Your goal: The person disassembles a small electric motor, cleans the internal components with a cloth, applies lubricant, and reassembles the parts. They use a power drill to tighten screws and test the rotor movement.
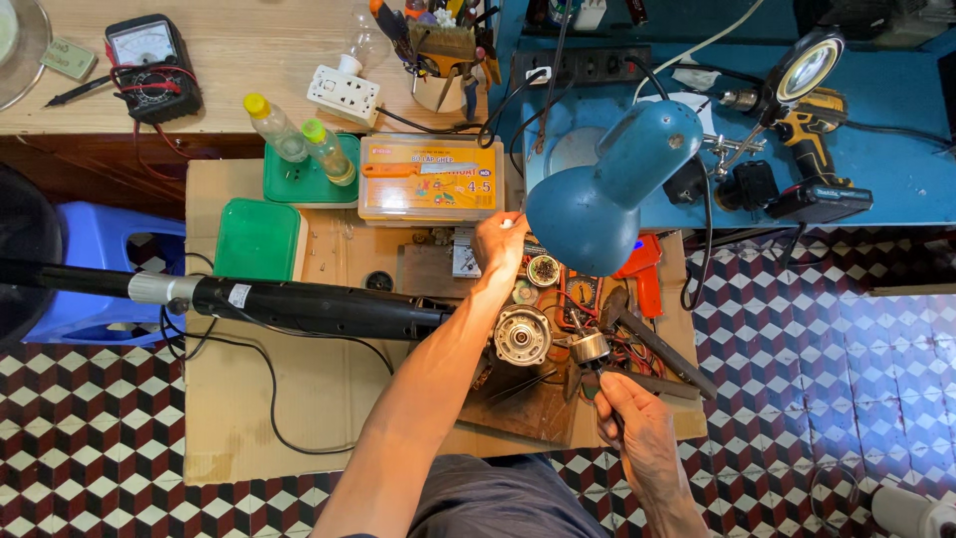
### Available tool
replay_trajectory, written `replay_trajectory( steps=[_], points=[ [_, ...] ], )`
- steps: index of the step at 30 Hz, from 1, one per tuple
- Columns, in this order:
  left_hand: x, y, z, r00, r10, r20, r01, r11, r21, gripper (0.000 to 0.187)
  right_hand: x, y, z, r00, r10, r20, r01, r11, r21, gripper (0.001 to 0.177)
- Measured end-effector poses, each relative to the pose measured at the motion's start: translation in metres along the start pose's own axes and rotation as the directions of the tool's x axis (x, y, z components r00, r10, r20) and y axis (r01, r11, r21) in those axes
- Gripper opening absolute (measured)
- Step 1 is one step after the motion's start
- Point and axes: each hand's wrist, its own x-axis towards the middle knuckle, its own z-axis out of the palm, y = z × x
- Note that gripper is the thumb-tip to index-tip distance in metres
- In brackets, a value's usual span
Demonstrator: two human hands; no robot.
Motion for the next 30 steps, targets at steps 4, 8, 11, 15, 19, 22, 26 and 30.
replay_trajectory(
  steps=[4, 8, 11, 15, 19, 22, 26, 30],
  points=[
    [-0.011, 0.021, -0.007, 0.996, -0.086, 0.000, 0.086, 0.995, 0.051, 0.029, 0.002, -0.015, 0.019, 0.998, 0.042, -0.051, -0.044, 0.998, -0.037, 0.025],
    [-0.053, 0.051, -0.040, 0.968, -0.028, 0.251, 0.033, 0.999, -0.019, 0.034, 0.011, -0.019, 0.026, 0.998, -0.056, -0.016, 0.054, 0.992, -0.113, 0.027],
    [-0.099, 0.062, -0.067, 0.896, 0.041, 0.443, 0.081, 0.964, -0.253, 0.031, 0.021, -0.017, 0.030, 0.988, -0.145, 0.061, 0.151, 0.984, -0.095, 0.030],
    [-0.128, 0.065, -0.088, 0.885, 0.117, 0.451, 0.091, 0.907, -0.412, 0.028, 0.024, -0.020, 0.044, 0.988, -0.145, 0.061, 0.150, 0.983, -0.103, 0.027],
    [-0.130, 0.058, -0.099, 0.908, 0.140, 0.396, 0.043, 0.907, -0.420, 0.026, 0.020, -0.024, 0.055, 0.995, -0.091, 0.049, 0.096, 0.992, -0.087, 0.025],
    [-0.129, 0.055, -0.110, 0.905, 0.212, 0.368, -0.050, 0.913, -0.405, 0.023, 0.016, -0.022, 0.058, 0.994, -0.079, 0.080, 0.085, 0.993, -0.081, 0.029],
    [-0.135, 0.057, -0.125, 0.891, 0.292, 0.349, -0.185, 0.934, -0.307, 0.018, 0.016, -0.017, 0.059, 0.992, -0.080, 0.093, 0.091, 0.988, -0.122, 0.029],
    [-0.139, 0.063, -0.138, 0.866, 0.306, 0.394, -0.200, 0.936, -0.289, 0.015, 0.016, -0.014, 0.058, 0.986, -0.108, 0.128, 0.128, 0.979, -0.161, 0.031]
  ],
)
